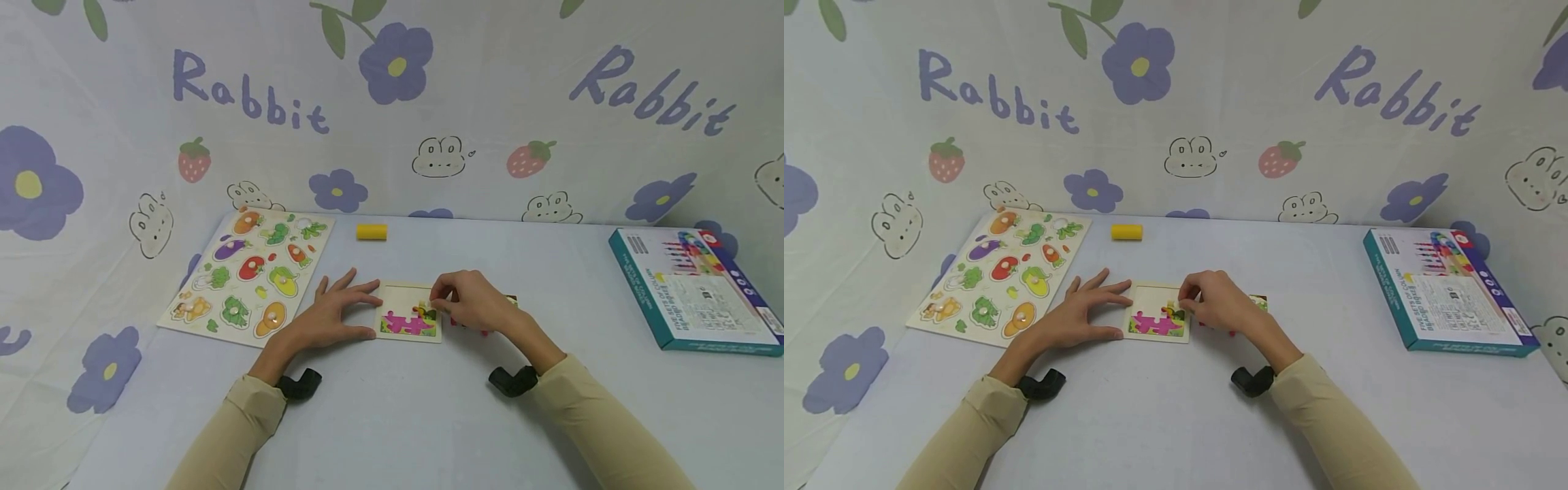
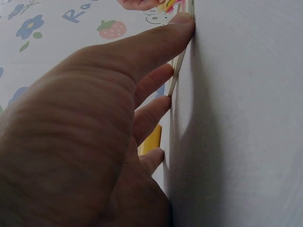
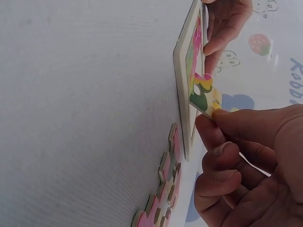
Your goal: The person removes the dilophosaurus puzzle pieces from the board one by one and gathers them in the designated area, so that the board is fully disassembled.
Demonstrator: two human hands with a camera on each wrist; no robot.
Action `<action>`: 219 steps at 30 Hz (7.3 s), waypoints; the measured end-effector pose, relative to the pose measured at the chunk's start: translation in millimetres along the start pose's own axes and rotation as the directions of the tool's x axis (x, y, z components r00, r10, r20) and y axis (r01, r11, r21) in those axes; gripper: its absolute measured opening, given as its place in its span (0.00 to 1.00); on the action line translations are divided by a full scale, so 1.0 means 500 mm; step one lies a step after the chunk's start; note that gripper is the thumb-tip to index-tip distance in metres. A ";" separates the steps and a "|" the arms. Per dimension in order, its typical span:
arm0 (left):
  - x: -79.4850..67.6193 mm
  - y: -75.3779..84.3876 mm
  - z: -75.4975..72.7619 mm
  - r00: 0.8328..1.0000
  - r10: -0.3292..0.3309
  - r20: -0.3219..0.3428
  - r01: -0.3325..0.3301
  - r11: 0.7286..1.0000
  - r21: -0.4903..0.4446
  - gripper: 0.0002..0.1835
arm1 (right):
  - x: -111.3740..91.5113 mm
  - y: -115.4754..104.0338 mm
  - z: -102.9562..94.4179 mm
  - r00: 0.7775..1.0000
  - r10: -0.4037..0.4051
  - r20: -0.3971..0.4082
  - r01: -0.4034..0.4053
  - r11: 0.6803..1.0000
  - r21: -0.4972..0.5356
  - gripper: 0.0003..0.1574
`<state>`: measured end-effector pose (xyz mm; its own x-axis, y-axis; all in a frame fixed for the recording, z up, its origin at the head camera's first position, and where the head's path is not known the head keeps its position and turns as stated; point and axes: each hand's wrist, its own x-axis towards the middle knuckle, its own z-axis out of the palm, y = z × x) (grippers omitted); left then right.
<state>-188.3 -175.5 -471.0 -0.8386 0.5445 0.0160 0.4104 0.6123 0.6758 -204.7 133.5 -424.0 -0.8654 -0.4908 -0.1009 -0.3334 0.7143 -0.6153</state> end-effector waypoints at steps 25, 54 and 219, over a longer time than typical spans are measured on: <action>-0.001 0.006 0.003 1.000 -0.017 0.023 0.016 1.000 0.025 0.28 | -0.003 0.008 0.006 0.999 -0.036 -0.015 0.036 0.999 0.008 0.03; -0.001 0.107 0.042 0.961 -0.047 0.273 -0.014 0.976 0.218 0.29 | 0.003 0.011 0.006 1.000 -0.009 0.001 0.009 1.000 0.003 0.05; -0.001 0.011 0.001 0.997 -0.015 0.077 0.009 0.998 0.068 0.31 | -0.070 0.060 -0.024 1.000 0.008 0.001 -0.008 0.989 0.150 0.06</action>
<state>-185.4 -171.9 -467.5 -0.8143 0.5782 -0.0510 0.4258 0.6547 0.6245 -189.0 178.4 -429.6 -0.8679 -0.4852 -0.1065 -0.2663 0.6354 -0.7249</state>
